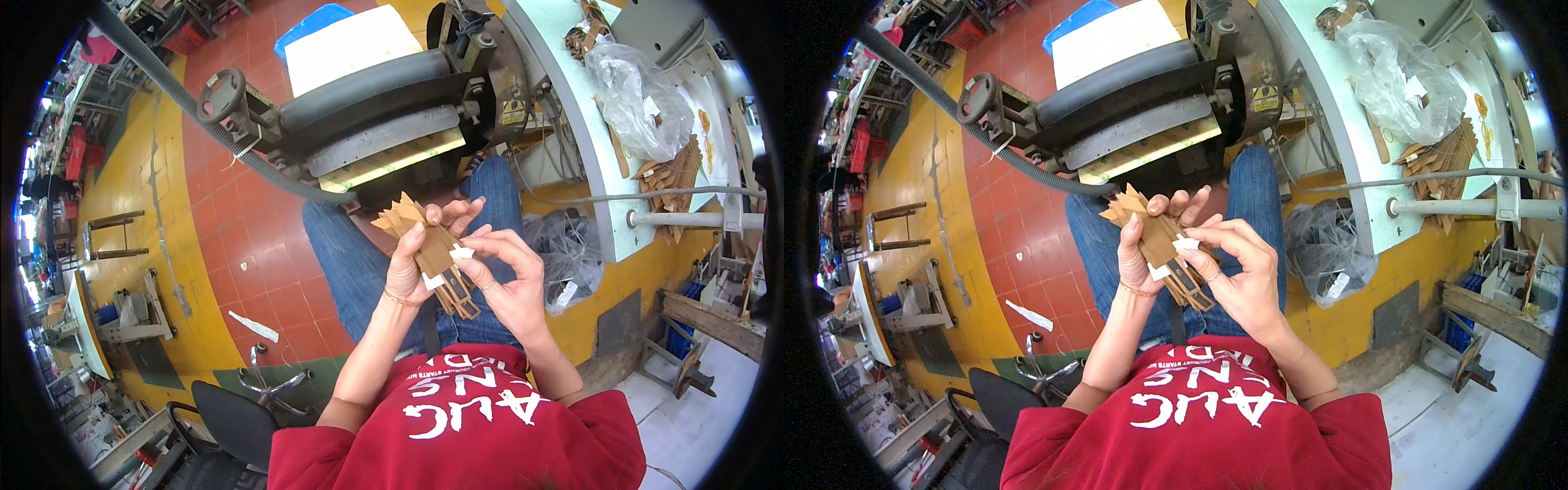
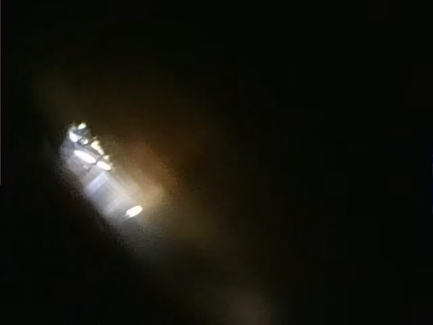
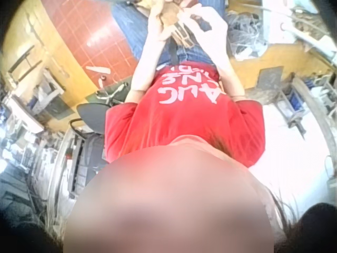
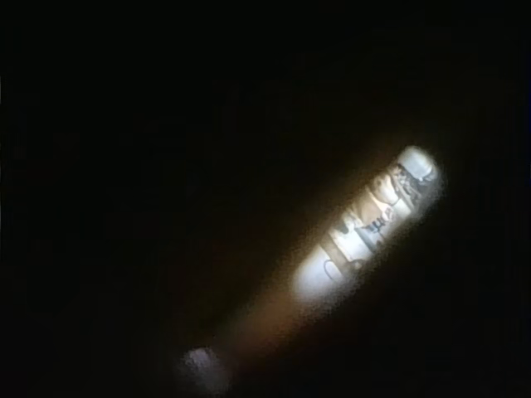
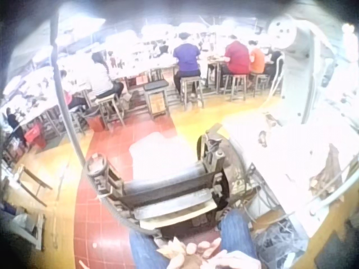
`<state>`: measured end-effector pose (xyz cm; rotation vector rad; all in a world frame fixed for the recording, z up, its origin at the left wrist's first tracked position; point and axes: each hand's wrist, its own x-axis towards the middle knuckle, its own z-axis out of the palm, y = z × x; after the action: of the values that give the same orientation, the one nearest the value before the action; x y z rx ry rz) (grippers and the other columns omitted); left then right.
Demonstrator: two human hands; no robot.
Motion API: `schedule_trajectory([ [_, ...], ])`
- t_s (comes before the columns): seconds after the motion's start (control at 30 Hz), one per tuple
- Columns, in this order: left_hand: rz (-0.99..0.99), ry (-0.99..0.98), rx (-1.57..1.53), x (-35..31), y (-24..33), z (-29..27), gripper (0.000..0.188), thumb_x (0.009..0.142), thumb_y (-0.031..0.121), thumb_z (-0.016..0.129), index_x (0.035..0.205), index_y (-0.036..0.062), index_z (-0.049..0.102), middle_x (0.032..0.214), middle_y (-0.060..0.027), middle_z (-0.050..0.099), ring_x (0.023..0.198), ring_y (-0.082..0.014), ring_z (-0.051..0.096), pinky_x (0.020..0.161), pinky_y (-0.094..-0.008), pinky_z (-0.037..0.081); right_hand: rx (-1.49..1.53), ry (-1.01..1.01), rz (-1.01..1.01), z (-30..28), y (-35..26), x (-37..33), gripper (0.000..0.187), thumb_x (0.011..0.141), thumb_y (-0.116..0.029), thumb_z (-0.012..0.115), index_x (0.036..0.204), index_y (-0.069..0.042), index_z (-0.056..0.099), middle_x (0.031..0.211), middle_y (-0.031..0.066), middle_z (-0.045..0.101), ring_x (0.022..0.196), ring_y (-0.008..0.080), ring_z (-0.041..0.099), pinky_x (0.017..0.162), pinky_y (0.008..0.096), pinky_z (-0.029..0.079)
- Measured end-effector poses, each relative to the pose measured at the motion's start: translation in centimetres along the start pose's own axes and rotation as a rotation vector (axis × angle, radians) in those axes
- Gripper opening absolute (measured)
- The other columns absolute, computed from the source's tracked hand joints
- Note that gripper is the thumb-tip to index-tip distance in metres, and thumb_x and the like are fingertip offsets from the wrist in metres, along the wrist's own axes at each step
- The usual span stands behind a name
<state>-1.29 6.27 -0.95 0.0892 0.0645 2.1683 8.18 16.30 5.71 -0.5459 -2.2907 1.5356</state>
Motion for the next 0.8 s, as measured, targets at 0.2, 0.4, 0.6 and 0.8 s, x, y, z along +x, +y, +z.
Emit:
schedule_trajectory([
  [0.2, 0.039, 0.068, 0.093, -0.5, -0.5, -0.4, 0.018, 0.093, 0.028, 0.054, 0.092, 0.0107, 0.054, 0.094, -0.0038, 0.054, 0.122, -0.0265, 0.045, 0.106, -0.0464, 0.036, -0.192, 0.113, -0.150, -0.2, 0.1, -0.4, 0.019, 0.072, -0.010, 0.075, 0.090, -0.008, 0.072, 0.087, 0.0060, 0.062, 0.082, 0.0193, 0.059, 0.068, 0.0311, 0.044],
  [0.4, 0.183, 0.062, 0.294, -0.3, -0.6, 0.7, 0.025, 0.093, 0.037, 0.054, 0.083, 0.0139, 0.050, 0.080, -0.0004, 0.052, 0.119, -0.0270, 0.048, 0.107, -0.0463, 0.034, -0.218, 0.082, -0.136, -0.1, -1.0, -1.2, 0.027, 0.072, -0.005, 0.075, 0.098, -0.004, 0.069, 0.095, 0.0100, 0.059, 0.080, 0.0174, 0.058, 0.069, 0.0267, 0.047],
  [0.6, 0.302, -0.080, 0.508, 0.4, 0.0, 1.4, 0.029, 0.088, 0.044, 0.058, 0.083, 0.0164, 0.049, 0.075, 0.0020, 0.052, 0.117, -0.0256, 0.049, 0.108, -0.0452, 0.031, -0.037, 0.137, -0.029, 1.0, -1.9, -1.6, 0.041, 0.075, -0.007, 0.074, 0.112, 0.000, 0.061, 0.097, 0.0109, 0.059, 0.083, 0.0174, 0.062, 0.066, 0.0278, 0.051],
  [0.8, 0.408, -0.074, 0.332, 0.7, -0.4, 2.1, 0.029, 0.088, 0.042, 0.060, 0.085, 0.0153, 0.049, 0.075, 0.0004, 0.051, 0.116, -0.0252, 0.048, 0.107, -0.0457, 0.029, 0.165, 0.169, -0.048, 2.2, -1.4, -1.4, 0.041, 0.077, 0.001, 0.071, 0.115, 0.002, 0.058, 0.101, 0.0106, 0.057, 0.084, 0.0153, 0.063, 0.075, 0.0243, 0.052],
])
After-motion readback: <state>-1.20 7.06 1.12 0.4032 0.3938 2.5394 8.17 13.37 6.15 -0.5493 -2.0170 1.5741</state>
